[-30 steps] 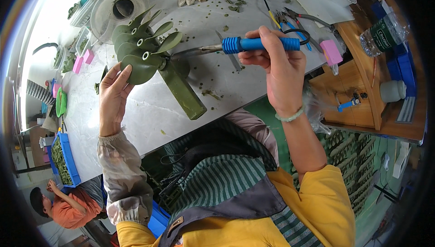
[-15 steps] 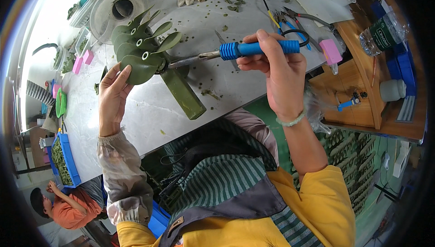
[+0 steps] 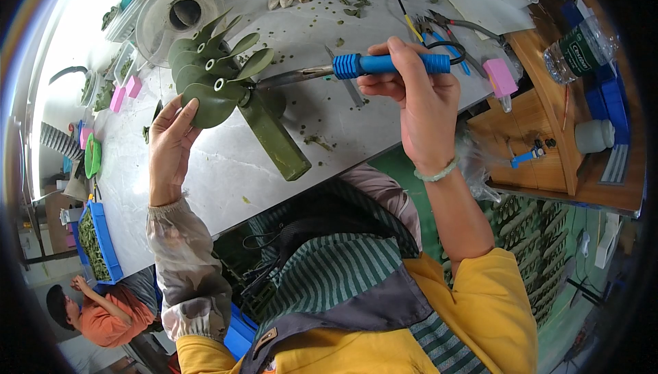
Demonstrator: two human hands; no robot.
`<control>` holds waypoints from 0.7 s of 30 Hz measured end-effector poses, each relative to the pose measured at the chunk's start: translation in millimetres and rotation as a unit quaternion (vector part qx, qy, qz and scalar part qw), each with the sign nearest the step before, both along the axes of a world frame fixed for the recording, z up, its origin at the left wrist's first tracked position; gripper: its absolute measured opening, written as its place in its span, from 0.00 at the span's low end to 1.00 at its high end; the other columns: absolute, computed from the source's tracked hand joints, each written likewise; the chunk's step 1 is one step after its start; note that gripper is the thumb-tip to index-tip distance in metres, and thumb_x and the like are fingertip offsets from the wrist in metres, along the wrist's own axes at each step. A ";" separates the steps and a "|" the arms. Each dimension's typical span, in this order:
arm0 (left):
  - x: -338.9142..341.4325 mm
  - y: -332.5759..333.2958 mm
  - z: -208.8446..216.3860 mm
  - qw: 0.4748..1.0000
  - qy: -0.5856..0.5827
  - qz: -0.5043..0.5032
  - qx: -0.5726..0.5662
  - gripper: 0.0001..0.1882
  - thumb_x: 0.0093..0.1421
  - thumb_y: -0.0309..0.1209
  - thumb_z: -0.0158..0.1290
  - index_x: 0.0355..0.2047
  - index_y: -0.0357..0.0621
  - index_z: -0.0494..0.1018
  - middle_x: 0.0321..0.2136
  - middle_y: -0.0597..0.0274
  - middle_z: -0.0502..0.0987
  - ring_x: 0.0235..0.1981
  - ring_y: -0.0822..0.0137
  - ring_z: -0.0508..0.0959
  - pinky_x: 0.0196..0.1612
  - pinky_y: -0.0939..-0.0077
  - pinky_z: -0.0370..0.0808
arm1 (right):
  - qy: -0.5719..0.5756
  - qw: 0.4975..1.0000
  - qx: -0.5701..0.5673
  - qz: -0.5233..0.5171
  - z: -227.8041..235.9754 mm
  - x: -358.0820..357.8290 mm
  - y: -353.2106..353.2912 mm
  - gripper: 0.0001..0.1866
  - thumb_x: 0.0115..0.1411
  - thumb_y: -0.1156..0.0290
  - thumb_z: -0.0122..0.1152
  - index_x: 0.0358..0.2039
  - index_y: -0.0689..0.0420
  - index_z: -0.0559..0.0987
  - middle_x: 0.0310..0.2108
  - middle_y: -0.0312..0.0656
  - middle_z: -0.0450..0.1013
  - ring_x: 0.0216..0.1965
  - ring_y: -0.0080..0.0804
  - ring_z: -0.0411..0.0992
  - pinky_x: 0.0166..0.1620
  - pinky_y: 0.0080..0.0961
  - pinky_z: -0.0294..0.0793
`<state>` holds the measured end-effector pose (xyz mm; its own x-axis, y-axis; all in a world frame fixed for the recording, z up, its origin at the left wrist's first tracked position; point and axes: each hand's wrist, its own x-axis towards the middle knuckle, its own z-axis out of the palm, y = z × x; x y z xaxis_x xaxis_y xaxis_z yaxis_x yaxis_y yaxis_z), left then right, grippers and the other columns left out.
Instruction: The person joins plastic propeller blades onto stems using a soldering iron, stacks the assembled propeller sets, and arranges them in rows on the floor.
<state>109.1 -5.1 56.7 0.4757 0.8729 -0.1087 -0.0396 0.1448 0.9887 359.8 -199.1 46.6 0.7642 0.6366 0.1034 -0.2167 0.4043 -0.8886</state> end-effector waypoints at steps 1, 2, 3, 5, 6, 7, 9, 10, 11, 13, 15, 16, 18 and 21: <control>-0.3 0.5 -0.4 1.000 -0.002 -0.002 0.000 0.15 0.59 0.26 0.55 0.45 0.32 0.72 0.38 0.55 0.78 0.37 0.68 0.79 0.44 0.76 0.77 | -0.004 1.000 0.003 0.005 -0.2 0.1 -0.5 0.14 0.61 0.66 0.56 0.33 0.66 0.77 0.28 0.42 0.76 0.24 0.27 0.76 0.29 0.19 0.79; -0.7 1.1 -0.6 1.000 -0.002 -0.002 0.000 0.15 0.59 0.26 0.55 0.45 0.32 0.72 0.38 0.55 0.78 0.37 0.68 0.79 0.44 0.76 0.77 | -0.004 1.000 0.003 0.005 0.0 0.3 -1.1 0.14 0.61 0.66 0.56 0.33 0.66 0.77 0.28 0.42 0.76 0.24 0.27 0.76 0.29 0.19 0.79; -1.2 1.9 -1.0 1.000 -0.002 -0.005 0.001 0.14 0.59 0.26 0.55 0.45 0.32 0.72 0.38 0.55 0.78 0.37 0.68 0.79 0.44 0.75 0.77 | -0.007 1.000 0.007 0.008 0.2 0.6 -1.9 0.13 0.61 0.66 0.55 0.33 0.66 0.78 0.29 0.43 0.76 0.24 0.28 0.77 0.29 0.20 0.80; -1.0 2.2 -1.5 1.000 -0.003 -0.009 0.002 0.14 0.59 0.26 0.55 0.45 0.32 0.72 0.38 0.55 0.79 0.37 0.68 0.79 0.44 0.75 0.77 | -0.009 1.000 0.010 0.010 0.6 0.6 -3.1 0.13 0.62 0.67 0.55 0.34 0.66 0.78 0.30 0.44 0.76 0.25 0.28 0.77 0.30 0.22 0.80; -0.5 2.1 -1.5 1.000 -0.002 -0.008 0.001 0.14 0.59 0.26 0.55 0.45 0.33 0.72 0.38 0.55 0.79 0.37 0.68 0.79 0.44 0.75 0.77 | -0.008 1.000 0.008 0.009 0.8 0.4 -3.7 0.13 0.62 0.67 0.55 0.34 0.66 0.78 0.30 0.44 0.76 0.24 0.28 0.77 0.30 0.22 0.80; 0.1 2.2 -1.8 1.000 -0.001 -0.007 0.000 0.14 0.59 0.26 0.55 0.45 0.33 0.72 0.37 0.55 0.79 0.37 0.68 0.79 0.44 0.75 0.77 | -0.008 1.000 0.007 0.008 1.1 0.1 -4.3 0.13 0.62 0.67 0.55 0.34 0.66 0.78 0.29 0.44 0.76 0.24 0.28 0.77 0.29 0.22 0.80; -1.1 2.5 -1.1 1.000 -0.001 -0.006 0.000 0.14 0.59 0.26 0.55 0.45 0.32 0.72 0.37 0.55 0.79 0.37 0.69 0.79 0.44 0.75 0.77 | -0.005 1.000 0.002 0.007 3.6 -1.9 -4.7 0.13 0.61 0.66 0.55 0.34 0.66 0.77 0.29 0.43 0.76 0.24 0.28 0.77 0.29 0.20 0.80; -1.6 2.7 -0.6 1.000 -0.001 -0.006 0.001 0.14 0.59 0.26 0.55 0.45 0.32 0.72 0.37 0.55 0.79 0.37 0.69 0.79 0.44 0.75 0.77 | -0.003 1.000 -0.002 0.004 4.7 -2.7 -4.9 0.14 0.61 0.66 0.56 0.33 0.66 0.77 0.29 0.43 0.76 0.24 0.28 0.76 0.29 0.19 0.80; -1.3 2.9 -1.0 1.000 -0.001 -0.007 0.000 0.14 0.59 0.26 0.55 0.45 0.32 0.72 0.37 0.55 0.79 0.37 0.69 0.79 0.44 0.75 0.77 | -0.003 1.000 -0.003 0.004 4.6 -2.8 -5.5 0.14 0.61 0.66 0.56 0.33 0.66 0.77 0.29 0.43 0.76 0.24 0.28 0.76 0.29 0.19 0.80; -0.9 3.1 -1.5 1.000 0.000 -0.007 0.002 0.15 0.59 0.26 0.55 0.45 0.32 0.72 0.37 0.55 0.79 0.37 0.69 0.79 0.44 0.76 0.77 | 0.000 1.000 -0.006 0.010 4.5 -2.7 -6.5 0.14 0.61 0.66 0.56 0.33 0.67 0.77 0.29 0.43 0.76 0.24 0.28 0.76 0.29 0.19 0.80; -1.7 4.2 -2.8 1.000 -0.002 -0.008 0.001 0.15 0.59 0.26 0.55 0.45 0.32 0.72 0.37 0.55 0.79 0.37 0.69 0.79 0.44 0.76 0.77 | 0.001 1.000 -0.007 0.008 6.7 -4.2 -7.1 0.14 0.61 0.66 0.56 0.33 0.67 0.77 0.28 0.43 0.76 0.24 0.28 0.76 0.29 0.19 0.80; -2.2 4.5 -3.1 1.000 -0.003 -0.009 0.000 0.14 0.59 0.26 0.55 0.45 0.32 0.72 0.37 0.55 0.79 0.37 0.69 0.79 0.44 0.76 0.78 | 0.002 1.000 -0.008 0.006 7.5 -4.7 -7.1 0.14 0.61 0.66 0.56 0.33 0.67 0.77 0.28 0.43 0.76 0.24 0.28 0.76 0.29 0.19 0.80; -1.3 3.2 -1.7 1.000 -0.003 -0.009 -0.001 0.14 0.59 0.26 0.55 0.45 0.32 0.72 0.37 0.55 0.79 0.37 0.69 0.80 0.44 0.76 0.78 | 0.002 1.000 -0.011 0.008 5.1 -2.2 -7.2 0.13 0.61 0.66 0.56 0.33 0.66 0.77 0.29 0.44 0.76 0.24 0.28 0.76 0.29 0.21 0.80; -1.1 2.3 -0.9 1.000 -0.004 -0.007 -0.002 0.14 0.59 0.25 0.55 0.45 0.32 0.72 0.37 0.55 0.79 0.36 0.69 0.80 0.43 0.76 0.78 | 0.002 1.000 -0.010 0.009 2.0 1.0 -4.4 0.13 0.61 0.67 0.55 0.33 0.66 0.78 0.30 0.44 0.76 0.24 0.29 0.77 0.30 0.23 0.80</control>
